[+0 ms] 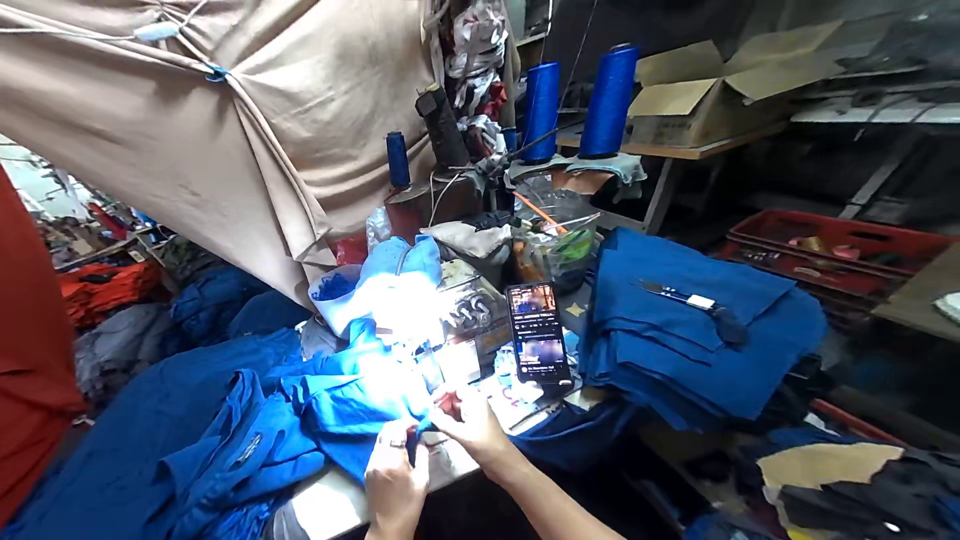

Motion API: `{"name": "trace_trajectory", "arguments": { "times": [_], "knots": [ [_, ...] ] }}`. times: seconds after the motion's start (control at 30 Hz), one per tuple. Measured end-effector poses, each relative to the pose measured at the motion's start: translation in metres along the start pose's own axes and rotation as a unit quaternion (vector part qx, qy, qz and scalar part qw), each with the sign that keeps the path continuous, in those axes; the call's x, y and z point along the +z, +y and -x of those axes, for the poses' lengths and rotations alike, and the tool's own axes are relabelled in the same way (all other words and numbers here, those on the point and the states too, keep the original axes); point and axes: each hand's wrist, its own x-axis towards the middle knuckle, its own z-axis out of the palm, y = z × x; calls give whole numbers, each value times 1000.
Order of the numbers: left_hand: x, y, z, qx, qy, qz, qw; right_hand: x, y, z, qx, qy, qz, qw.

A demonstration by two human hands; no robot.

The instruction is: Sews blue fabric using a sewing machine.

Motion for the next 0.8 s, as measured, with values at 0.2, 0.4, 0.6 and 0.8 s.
{"name": "trace_trajectory", "arguments": {
  "times": [0.2,0.4,0.6,0.8],
  "knots": [
    [-50,-10,-19,-112,-66,139,982,-10,16,2,70,66,8,995],
    [-34,-17,-17,-115,-118,216,962,4,19,-1,150,-23,-84,985],
    [-30,-18,-21,-196,-77,331,920,1,22,2,165,-22,-101,981],
    [-49,-17,-53,-344,-1,324,881,3,32,-1,156,91,-100,978]
  ]
}}
